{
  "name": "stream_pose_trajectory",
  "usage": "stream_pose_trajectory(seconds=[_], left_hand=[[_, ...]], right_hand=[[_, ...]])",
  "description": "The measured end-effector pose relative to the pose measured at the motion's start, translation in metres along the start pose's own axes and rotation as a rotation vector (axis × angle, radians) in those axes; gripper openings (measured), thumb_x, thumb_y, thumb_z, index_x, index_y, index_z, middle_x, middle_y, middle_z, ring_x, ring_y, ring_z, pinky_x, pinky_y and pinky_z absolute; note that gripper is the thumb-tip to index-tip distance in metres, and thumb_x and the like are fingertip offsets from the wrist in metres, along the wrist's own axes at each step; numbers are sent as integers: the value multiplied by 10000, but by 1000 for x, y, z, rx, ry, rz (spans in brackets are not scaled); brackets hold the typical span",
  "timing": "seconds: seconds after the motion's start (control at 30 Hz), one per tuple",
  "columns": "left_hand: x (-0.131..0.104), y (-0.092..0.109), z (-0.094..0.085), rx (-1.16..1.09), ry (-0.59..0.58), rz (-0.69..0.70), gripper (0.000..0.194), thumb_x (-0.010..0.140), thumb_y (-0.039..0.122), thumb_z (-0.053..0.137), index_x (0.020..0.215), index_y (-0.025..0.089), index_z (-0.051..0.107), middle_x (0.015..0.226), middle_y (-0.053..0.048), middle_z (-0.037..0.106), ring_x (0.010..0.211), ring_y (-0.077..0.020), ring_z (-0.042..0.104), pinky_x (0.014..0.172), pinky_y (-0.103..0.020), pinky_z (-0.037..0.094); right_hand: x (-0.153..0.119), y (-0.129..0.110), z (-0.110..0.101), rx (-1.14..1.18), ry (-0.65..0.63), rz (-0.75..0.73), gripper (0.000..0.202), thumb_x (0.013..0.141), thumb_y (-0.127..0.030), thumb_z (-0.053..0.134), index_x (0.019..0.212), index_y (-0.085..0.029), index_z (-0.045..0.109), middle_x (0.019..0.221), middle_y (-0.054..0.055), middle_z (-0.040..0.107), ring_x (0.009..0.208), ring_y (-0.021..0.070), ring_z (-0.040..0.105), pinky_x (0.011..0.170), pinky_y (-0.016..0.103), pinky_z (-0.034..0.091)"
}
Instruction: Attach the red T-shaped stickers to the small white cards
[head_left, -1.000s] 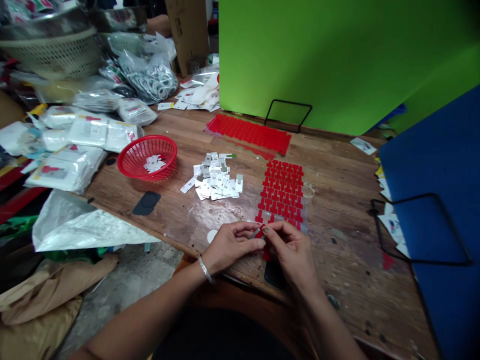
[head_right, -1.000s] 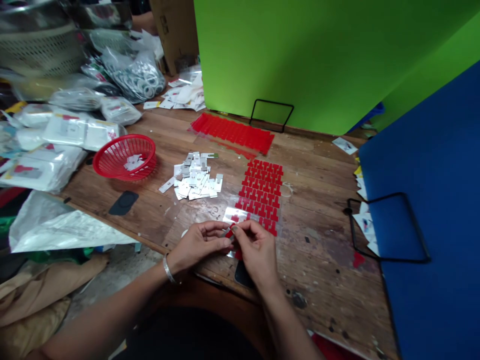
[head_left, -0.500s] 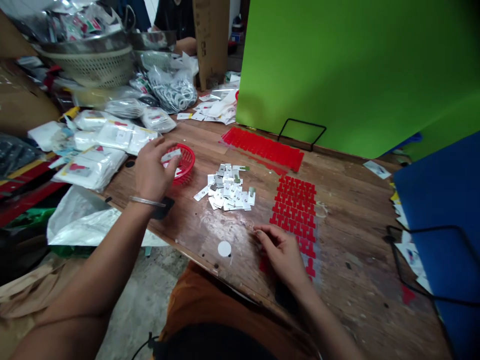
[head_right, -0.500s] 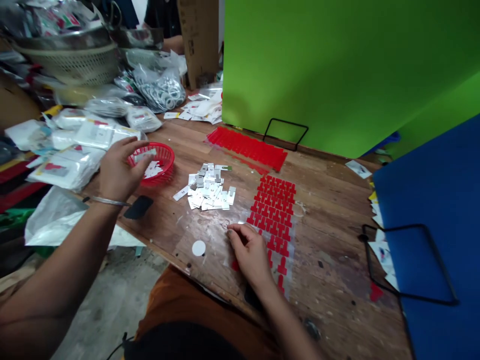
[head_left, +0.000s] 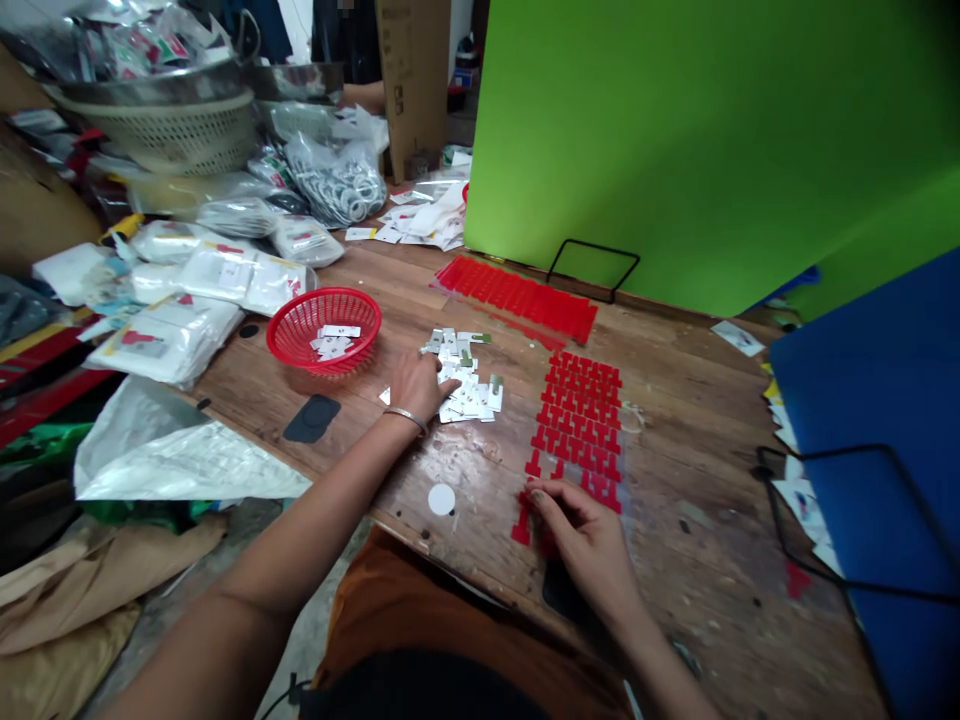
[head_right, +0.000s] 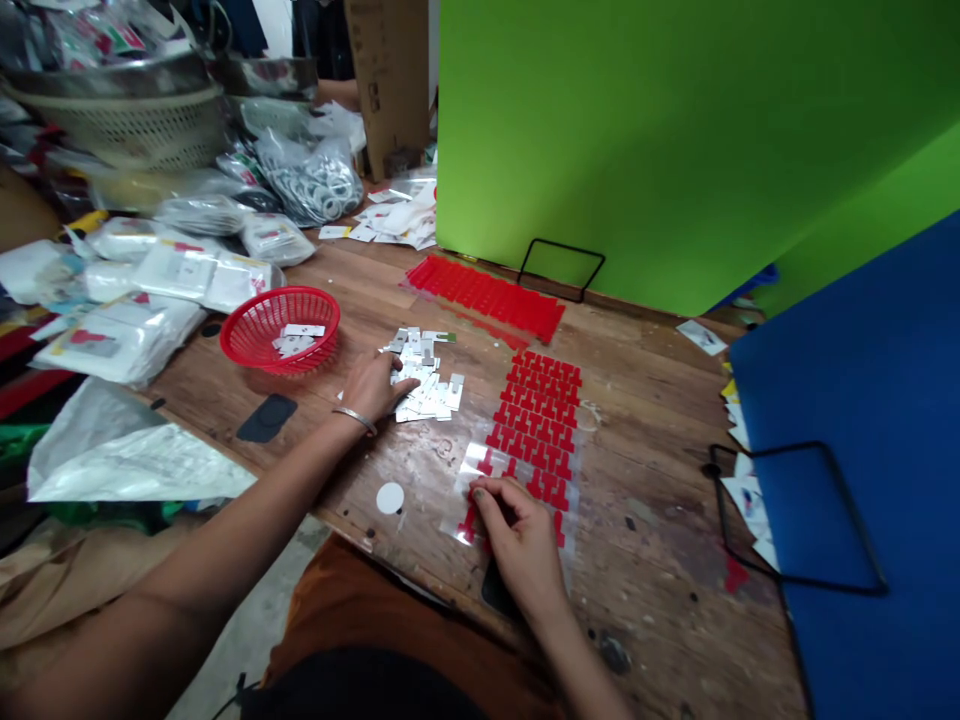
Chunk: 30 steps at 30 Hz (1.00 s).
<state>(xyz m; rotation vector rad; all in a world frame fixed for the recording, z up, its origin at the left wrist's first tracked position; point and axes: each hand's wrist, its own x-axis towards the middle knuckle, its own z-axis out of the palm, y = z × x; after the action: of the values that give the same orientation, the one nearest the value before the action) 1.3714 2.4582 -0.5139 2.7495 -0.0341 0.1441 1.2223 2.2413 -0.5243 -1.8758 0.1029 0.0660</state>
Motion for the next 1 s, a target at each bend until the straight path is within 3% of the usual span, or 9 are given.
stream_pose_trajectory(seconds=[0.13, 0.2, 0.37, 0.5, 0.6, 0.7, 0.83, 1.0], left_hand=[[0, 0, -6, -98, 29, -3, 153, 742, 268, 680, 808, 133, 652, 874, -104, 624, 873, -230, 560, 793, -323, 422], [-12, 5, -12, -171, 73, 80, 61, 763, 204, 652, 770, 145, 638, 822, -71, 616, 822, -200, 556, 760, -304, 424], [-78, 34, -18, -329, 75, 457, 85, 848, 196, 552, 817, 161, 622, 837, -57, 583, 830, -179, 529, 746, -291, 430], [-120, 50, -15, -461, -45, 562, 121, 866, 206, 535, 935, 167, 627, 1005, -89, 603, 959, -186, 537, 842, -310, 441], [-125, 51, -11, -599, -154, 416, 313, 812, 228, 628, 1116, 171, 584, 1052, -86, 634, 947, -175, 583, 840, -291, 465], [-121, 47, -6, -611, -228, 283, 182, 814, 207, 624, 988, 175, 662, 866, -47, 676, 783, -150, 617, 742, -258, 482], [-122, 38, 3, -439, -134, 342, 147, 861, 194, 550, 893, 177, 693, 829, -54, 653, 789, -158, 597, 734, -267, 471], [-129, 30, 9, -245, -40, 436, 194, 896, 228, 494, 883, 174, 680, 780, -52, 601, 757, -159, 560, 690, -262, 448]], right_hand=[[-3, 2, -1, 45, -1, 26, 263, 790, -427, 620, 843, -182, 699, 833, 68, 695, 793, 200, 614, 752, 321, 466], [-3, -1, 1, 144, 23, 86, 294, 754, -439, 658, 892, -182, 692, 815, 63, 690, 737, 178, 609, 689, 297, 474], [3, -15, 8, 658, -8, 349, 426, 683, -496, 704, 946, -164, 653, 732, 42, 663, 551, 108, 550, 469, 216, 430], [6, -15, 9, 733, -35, 380, 396, 613, -382, 783, 902, -153, 639, 597, -14, 609, 485, 70, 502, 469, 183, 414], [3, -8, 9, 567, 25, 238, 359, 681, -342, 735, 977, -176, 618, 654, -20, 615, 522, 90, 536, 498, 204, 443], [-1, 0, 11, 235, 75, -28, 231, 798, -299, 622, 1009, -205, 628, 821, 32, 669, 717, 164, 620, 654, 298, 513], [1, 6, 15, -263, 69, -432, 219, 872, -177, 503, 1008, -207, 672, 950, 81, 678, 914, 226, 582, 834, 399, 489], [2, 11, 16, -539, 48, -605, 300, 864, -95, 478, 1097, -164, 653, 1012, 97, 669, 989, 258, 511, 868, 432, 477]])
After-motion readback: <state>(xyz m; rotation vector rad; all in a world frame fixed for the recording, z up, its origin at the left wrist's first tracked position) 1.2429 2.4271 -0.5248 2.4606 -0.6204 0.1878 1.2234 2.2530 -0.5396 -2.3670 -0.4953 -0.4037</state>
